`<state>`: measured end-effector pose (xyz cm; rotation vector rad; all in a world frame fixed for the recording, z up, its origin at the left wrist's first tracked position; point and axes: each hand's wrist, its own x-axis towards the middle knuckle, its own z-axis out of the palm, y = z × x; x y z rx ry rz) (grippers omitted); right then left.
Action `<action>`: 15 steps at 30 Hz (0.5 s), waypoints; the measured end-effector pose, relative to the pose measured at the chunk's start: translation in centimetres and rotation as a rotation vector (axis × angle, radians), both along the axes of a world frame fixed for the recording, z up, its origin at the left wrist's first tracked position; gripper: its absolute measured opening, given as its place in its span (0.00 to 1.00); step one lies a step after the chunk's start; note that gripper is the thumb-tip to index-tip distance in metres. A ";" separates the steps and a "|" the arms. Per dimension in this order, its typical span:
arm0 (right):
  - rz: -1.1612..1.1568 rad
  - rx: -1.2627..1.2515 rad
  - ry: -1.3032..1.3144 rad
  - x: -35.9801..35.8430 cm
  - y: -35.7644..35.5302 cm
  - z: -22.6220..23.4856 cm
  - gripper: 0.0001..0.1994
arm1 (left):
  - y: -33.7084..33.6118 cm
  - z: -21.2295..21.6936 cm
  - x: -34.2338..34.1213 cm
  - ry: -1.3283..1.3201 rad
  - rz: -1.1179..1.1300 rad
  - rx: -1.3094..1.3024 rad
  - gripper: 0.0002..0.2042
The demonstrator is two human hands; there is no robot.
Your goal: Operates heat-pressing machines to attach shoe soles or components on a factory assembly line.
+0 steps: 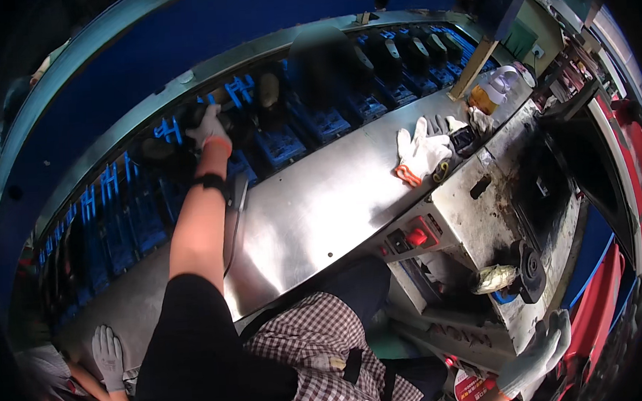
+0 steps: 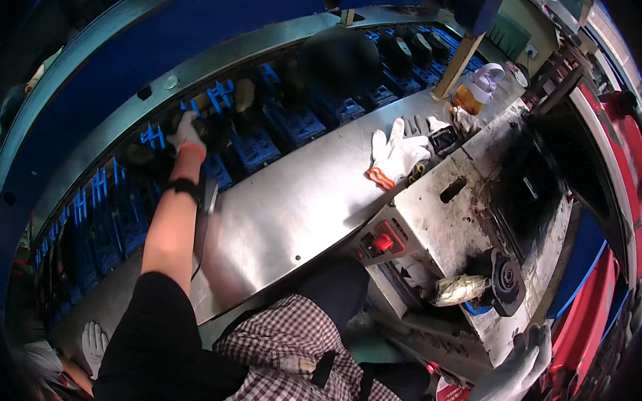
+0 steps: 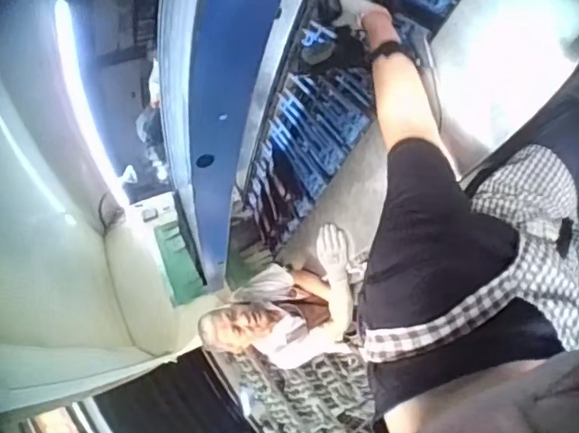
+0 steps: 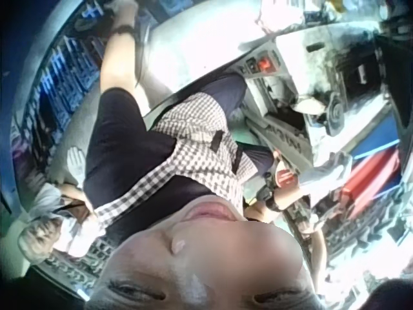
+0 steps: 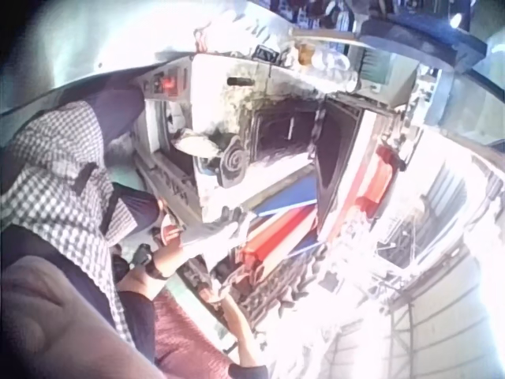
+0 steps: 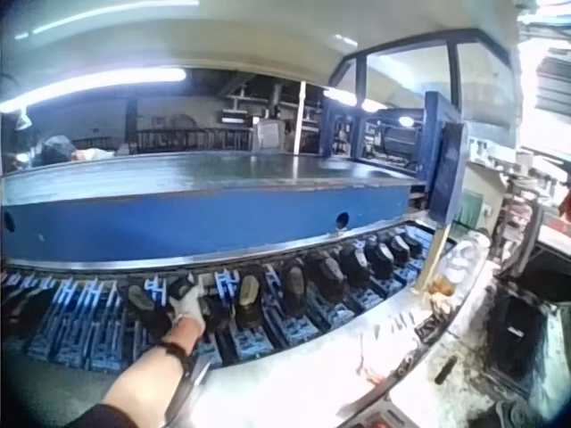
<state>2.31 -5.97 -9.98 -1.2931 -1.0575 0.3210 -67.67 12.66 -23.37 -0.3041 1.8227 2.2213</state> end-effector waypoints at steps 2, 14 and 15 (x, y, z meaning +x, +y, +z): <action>-0.013 0.000 0.050 0.1 0.4 0.5 0.22 | -4.4 0.7 -0.4 -0.284 -0.461 0.415 0.30; 0.927 -0.295 -0.168 -12.6 5.9 7.8 0.31 | -13.5 11.1 21.0 -0.472 -1.305 0.992 0.40; 1.037 -0.344 -0.210 -13.9 6.7 8.3 0.34 | -12.9 12.0 23.1 -0.511 -1.310 0.979 0.41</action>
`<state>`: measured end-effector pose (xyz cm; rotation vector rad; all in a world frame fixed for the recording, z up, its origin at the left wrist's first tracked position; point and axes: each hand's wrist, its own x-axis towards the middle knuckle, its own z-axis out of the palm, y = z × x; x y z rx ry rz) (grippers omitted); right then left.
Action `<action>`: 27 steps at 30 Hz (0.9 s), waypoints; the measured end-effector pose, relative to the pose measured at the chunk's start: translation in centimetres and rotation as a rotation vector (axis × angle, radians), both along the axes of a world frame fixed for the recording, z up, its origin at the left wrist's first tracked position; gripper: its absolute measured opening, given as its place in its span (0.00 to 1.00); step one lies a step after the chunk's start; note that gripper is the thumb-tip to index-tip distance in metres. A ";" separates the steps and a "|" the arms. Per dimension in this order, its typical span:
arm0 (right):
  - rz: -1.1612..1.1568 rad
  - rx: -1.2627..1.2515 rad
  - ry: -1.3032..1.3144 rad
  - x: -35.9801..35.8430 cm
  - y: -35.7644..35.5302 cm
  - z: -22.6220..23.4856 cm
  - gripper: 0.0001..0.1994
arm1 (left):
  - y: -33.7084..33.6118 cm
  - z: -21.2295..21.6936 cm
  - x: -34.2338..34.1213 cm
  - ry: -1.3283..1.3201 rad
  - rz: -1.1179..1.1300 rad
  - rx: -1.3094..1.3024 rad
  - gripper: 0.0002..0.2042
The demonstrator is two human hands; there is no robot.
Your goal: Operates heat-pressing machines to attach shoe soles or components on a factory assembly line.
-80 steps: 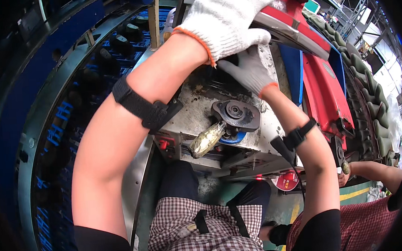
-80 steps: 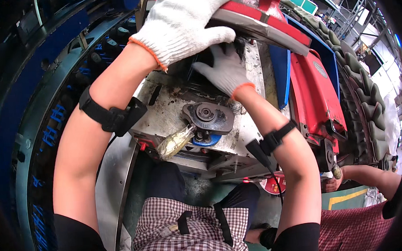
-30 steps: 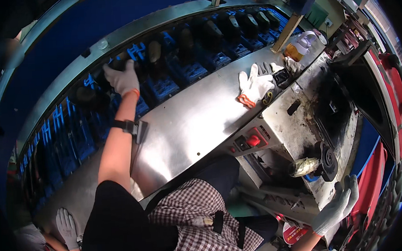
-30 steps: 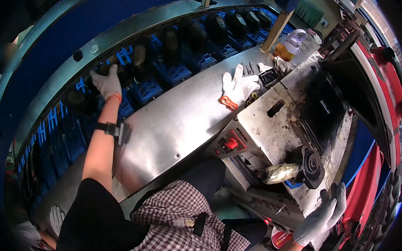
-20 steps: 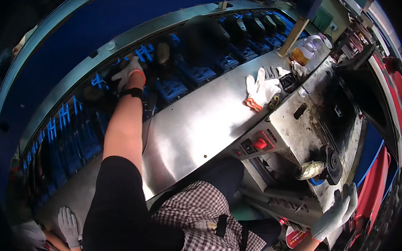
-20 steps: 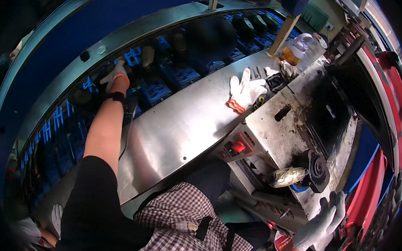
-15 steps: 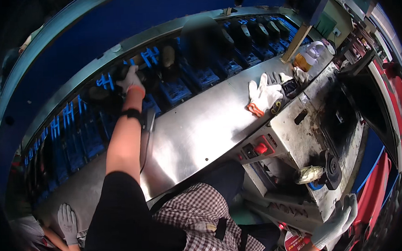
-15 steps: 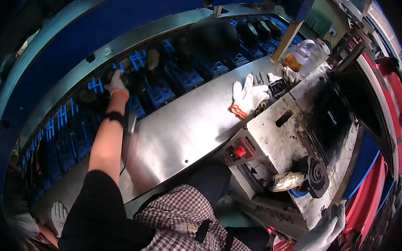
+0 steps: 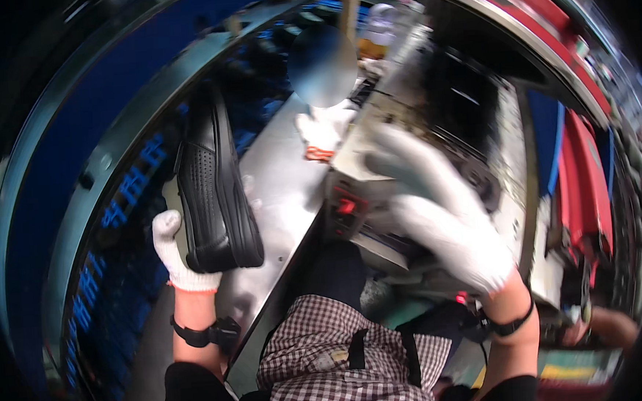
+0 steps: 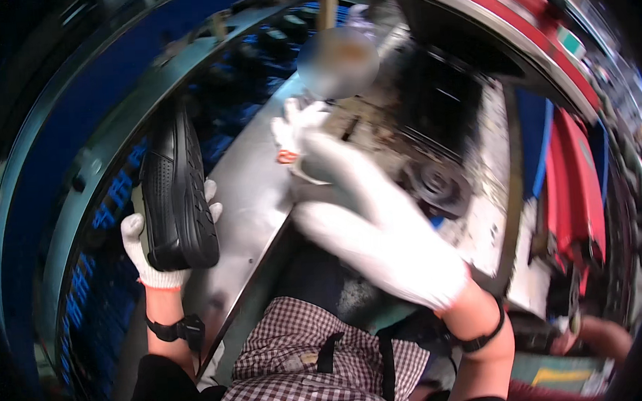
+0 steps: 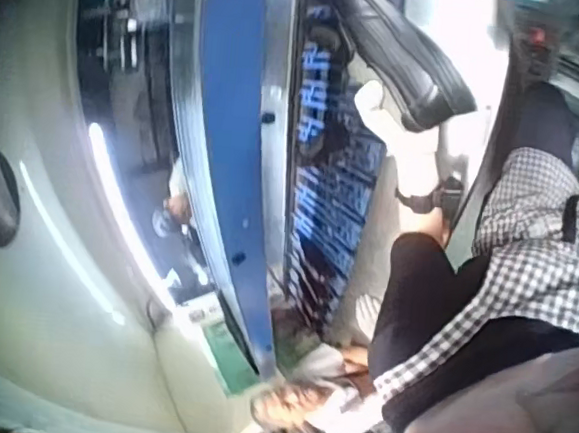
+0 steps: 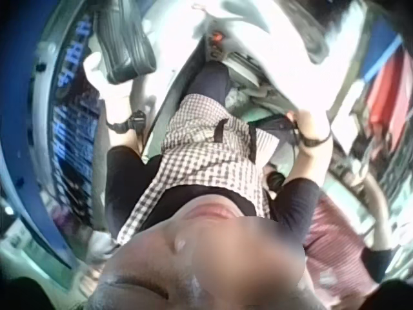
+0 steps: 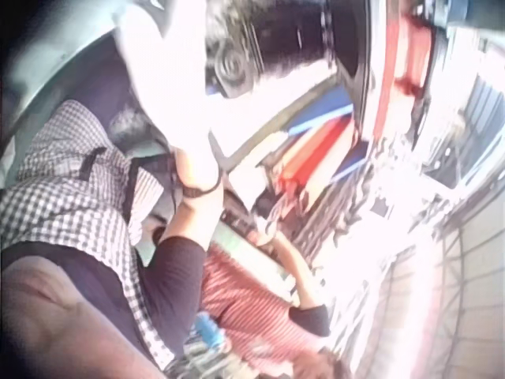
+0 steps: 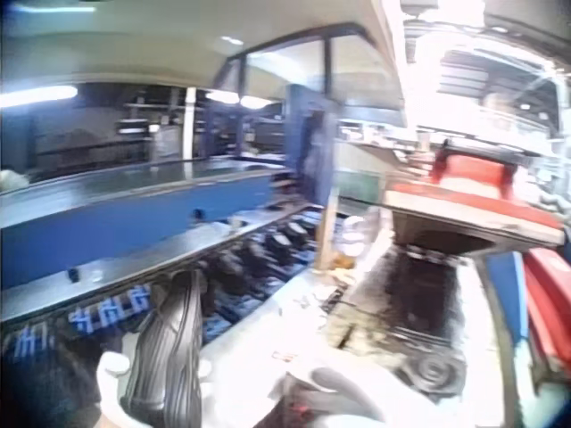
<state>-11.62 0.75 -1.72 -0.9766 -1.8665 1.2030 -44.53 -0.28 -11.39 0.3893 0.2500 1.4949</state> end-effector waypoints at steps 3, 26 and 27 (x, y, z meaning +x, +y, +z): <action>0.131 -0.147 -0.100 -2.4 1.0 1.5 0.39 | 1.0 2.3 5.6 -0.106 -0.150 0.025 0.40; -0.909 0.239 -0.732 14.7 19.8 -3.6 0.43 | 14.6 22.3 22.6 1.333 0.659 1.078 0.33; -0.873 0.148 -0.894 14.2 19.9 -3.8 0.46 | 16.2 23.4 23.9 1.388 0.686 1.140 0.32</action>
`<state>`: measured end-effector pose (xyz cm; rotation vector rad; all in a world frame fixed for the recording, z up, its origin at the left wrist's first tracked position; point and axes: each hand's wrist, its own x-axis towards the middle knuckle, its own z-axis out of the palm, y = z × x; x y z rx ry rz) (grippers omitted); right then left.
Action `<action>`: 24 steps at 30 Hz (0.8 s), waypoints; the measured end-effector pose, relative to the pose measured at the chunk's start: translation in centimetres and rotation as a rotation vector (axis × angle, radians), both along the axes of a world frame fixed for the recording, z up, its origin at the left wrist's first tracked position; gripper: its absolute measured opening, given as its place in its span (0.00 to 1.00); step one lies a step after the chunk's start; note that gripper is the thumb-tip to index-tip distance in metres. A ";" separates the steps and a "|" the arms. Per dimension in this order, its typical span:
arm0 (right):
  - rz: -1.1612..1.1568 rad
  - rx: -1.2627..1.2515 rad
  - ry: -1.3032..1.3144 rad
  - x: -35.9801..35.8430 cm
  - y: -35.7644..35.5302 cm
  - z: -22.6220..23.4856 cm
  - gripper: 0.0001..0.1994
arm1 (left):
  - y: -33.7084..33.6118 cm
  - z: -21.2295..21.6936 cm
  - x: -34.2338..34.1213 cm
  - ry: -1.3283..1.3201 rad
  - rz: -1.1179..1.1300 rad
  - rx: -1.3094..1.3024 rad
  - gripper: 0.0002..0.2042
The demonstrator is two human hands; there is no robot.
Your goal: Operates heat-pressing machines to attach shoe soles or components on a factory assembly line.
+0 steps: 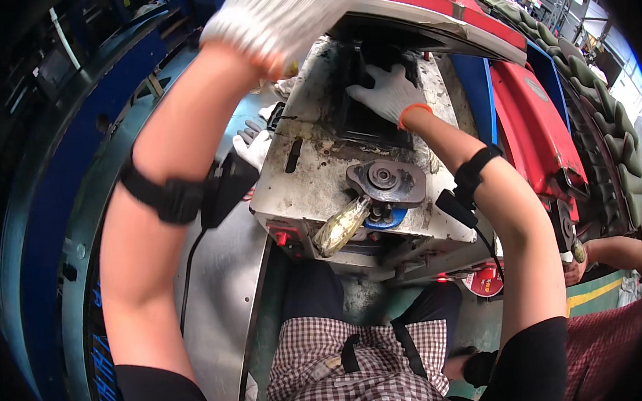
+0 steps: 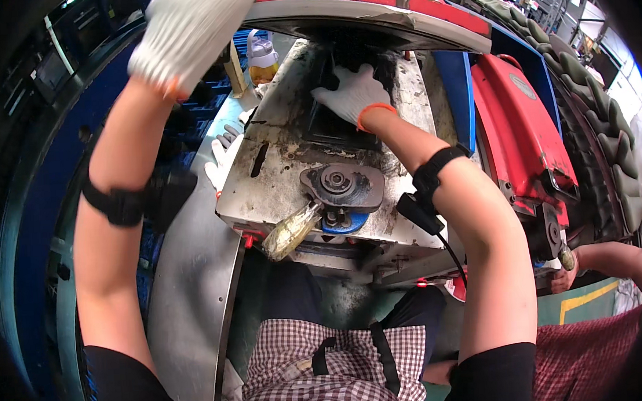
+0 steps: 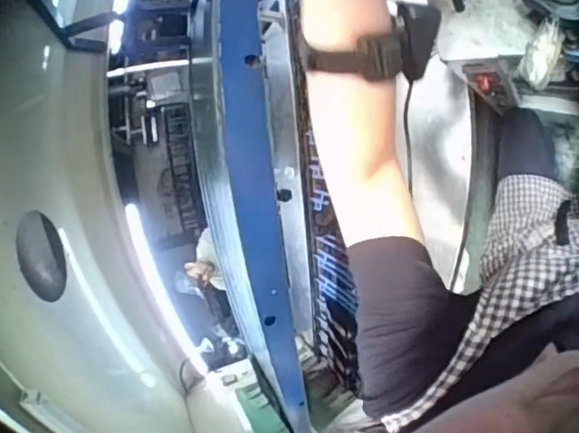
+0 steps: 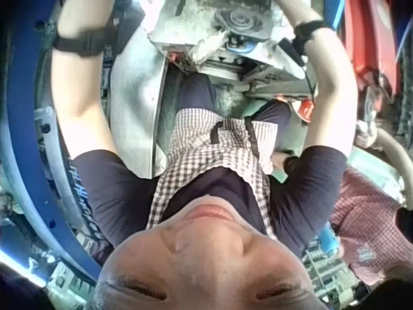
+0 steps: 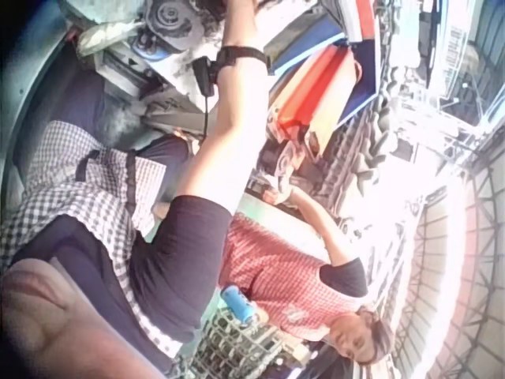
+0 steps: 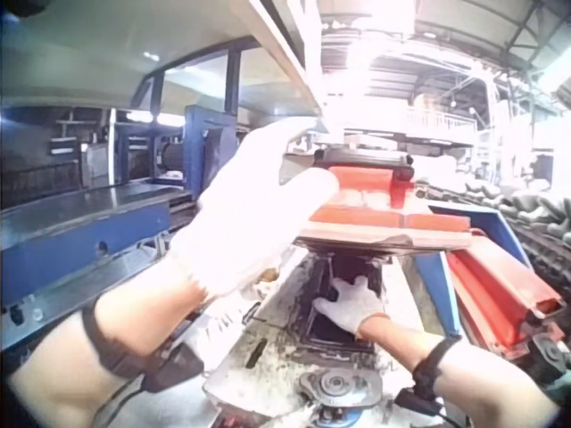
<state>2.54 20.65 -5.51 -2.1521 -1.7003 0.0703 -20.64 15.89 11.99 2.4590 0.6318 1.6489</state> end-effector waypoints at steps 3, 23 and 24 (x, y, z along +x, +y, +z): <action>-0.020 -0.059 -0.021 -0.7 -0.2 0.5 0.48 | 2.7 2.7 2.6 0.193 -0.153 0.044 0.30; 0.556 -0.193 1.191 -8.2 -26.1 -7.9 0.20 | 1.6 -3.1 7.9 0.934 -0.176 -0.388 0.24; 0.435 -0.397 1.459 -9.1 -25.8 -8.5 0.23 | 1.5 -4.3 8.1 0.984 -0.190 -0.571 0.24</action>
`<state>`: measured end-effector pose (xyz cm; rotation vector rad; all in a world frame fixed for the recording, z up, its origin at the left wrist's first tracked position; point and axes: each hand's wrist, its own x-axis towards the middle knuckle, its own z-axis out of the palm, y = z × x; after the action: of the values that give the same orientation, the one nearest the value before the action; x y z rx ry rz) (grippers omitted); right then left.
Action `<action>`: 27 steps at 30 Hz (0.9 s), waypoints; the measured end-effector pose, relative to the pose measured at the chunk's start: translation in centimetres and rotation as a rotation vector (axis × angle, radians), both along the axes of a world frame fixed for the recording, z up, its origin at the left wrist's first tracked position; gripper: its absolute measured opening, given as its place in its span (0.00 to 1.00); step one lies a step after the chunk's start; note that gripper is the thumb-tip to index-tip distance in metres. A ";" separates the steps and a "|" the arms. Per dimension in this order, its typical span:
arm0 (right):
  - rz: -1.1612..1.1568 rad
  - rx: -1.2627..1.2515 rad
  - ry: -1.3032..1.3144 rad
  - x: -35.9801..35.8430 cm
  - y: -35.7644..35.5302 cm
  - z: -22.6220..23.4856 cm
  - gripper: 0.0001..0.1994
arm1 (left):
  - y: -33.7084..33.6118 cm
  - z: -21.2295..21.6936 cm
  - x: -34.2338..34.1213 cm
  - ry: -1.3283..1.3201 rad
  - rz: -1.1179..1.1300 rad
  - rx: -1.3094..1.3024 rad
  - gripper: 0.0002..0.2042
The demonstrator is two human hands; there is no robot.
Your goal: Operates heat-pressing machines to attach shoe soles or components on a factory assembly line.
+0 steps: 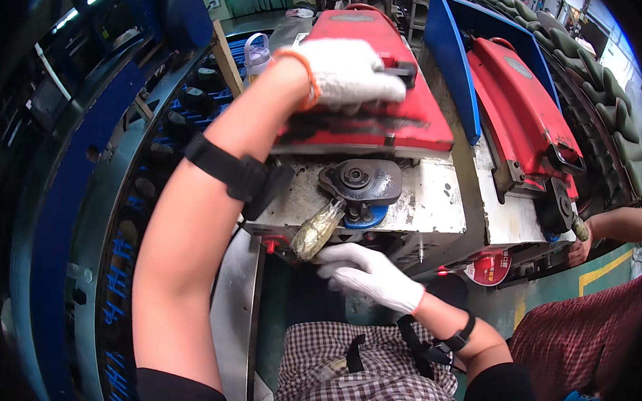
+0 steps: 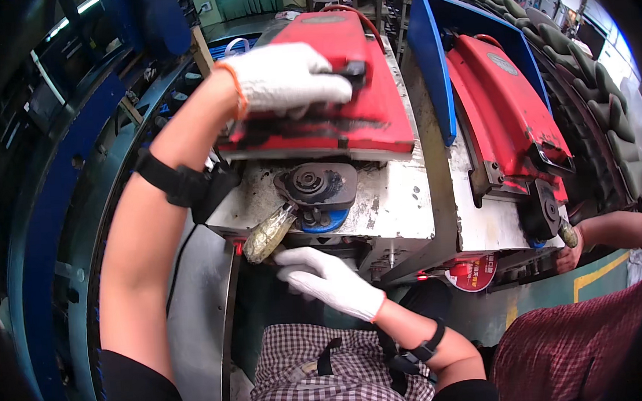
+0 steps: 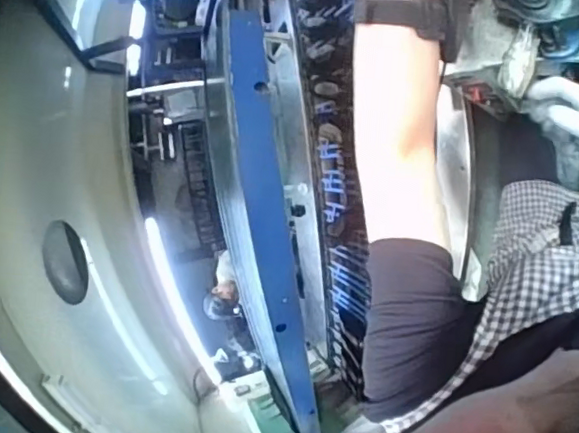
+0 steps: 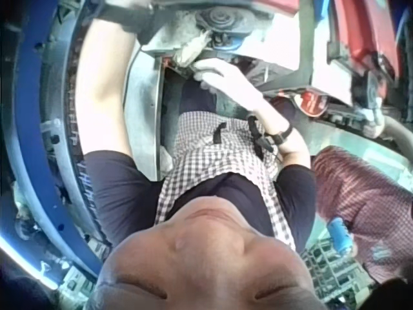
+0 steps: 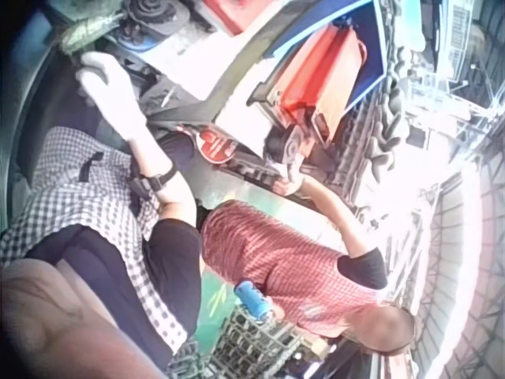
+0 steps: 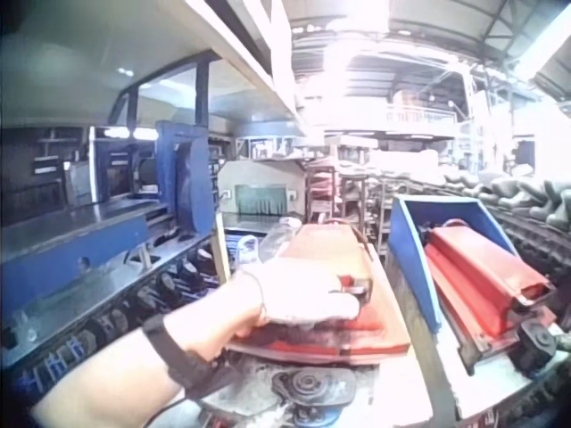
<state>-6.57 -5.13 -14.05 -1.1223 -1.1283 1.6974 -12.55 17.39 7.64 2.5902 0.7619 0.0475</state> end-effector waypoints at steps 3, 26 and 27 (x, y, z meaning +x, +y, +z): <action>0.055 0.060 0.428 -2.4 1.9 -1.0 0.30 | -1.2 -3.0 0.3 0.092 0.006 -0.137 0.25; -1.227 0.955 -1.536 23.2 -12.6 5.7 0.14 | -2.0 -6.8 0.6 -0.119 0.152 0.034 0.18; -1.322 0.912 -1.677 25.9 -14.1 5.9 0.14 | -1.9 -7.1 0.7 -0.096 0.152 0.064 0.18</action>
<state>19.33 -19.19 -8.16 -1.8195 -1.1530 -1.0095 -11.82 15.45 0.56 2.5634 0.9336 0.2440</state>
